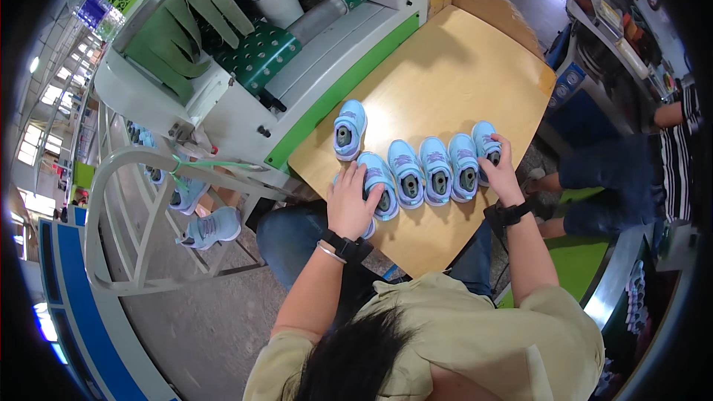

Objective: The person picks up light blue sneakers from a conveyor belt and arranges them in rows on a wooden table. The person handles the shoes one by one, placing them next to existing pairs to form a growing stack of footwear.

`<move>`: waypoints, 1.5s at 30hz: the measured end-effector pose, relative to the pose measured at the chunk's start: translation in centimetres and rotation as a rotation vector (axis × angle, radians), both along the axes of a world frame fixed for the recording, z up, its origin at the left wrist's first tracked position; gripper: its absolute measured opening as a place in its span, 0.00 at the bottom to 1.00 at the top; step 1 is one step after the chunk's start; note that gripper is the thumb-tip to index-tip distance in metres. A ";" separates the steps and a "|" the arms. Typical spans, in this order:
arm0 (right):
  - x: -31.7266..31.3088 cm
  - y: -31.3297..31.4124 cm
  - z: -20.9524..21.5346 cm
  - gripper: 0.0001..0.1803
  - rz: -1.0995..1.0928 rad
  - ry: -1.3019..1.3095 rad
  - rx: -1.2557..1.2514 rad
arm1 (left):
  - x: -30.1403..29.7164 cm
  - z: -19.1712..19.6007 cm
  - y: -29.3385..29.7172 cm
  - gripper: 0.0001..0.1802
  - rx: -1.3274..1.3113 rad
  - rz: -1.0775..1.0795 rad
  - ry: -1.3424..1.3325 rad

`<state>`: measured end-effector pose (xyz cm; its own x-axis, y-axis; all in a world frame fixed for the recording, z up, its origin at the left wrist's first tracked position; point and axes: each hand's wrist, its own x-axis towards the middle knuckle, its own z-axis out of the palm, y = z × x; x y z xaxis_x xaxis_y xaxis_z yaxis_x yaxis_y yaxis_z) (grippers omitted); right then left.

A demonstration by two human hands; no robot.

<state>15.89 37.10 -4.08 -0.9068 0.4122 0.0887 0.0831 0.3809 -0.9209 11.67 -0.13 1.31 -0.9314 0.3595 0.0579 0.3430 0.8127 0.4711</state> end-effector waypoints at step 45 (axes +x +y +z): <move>0.0 -0.3 -0.8 0.34 -0.042 0.059 0.160 | -0.3 -0.2 -0.5 0.36 0.045 -0.016 -0.049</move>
<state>15.90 36.84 -4.89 -0.8804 0.4259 0.2086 0.0497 0.5203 -0.8525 11.37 -0.61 1.08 -0.9278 0.3720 0.0290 0.3312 0.7852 0.5232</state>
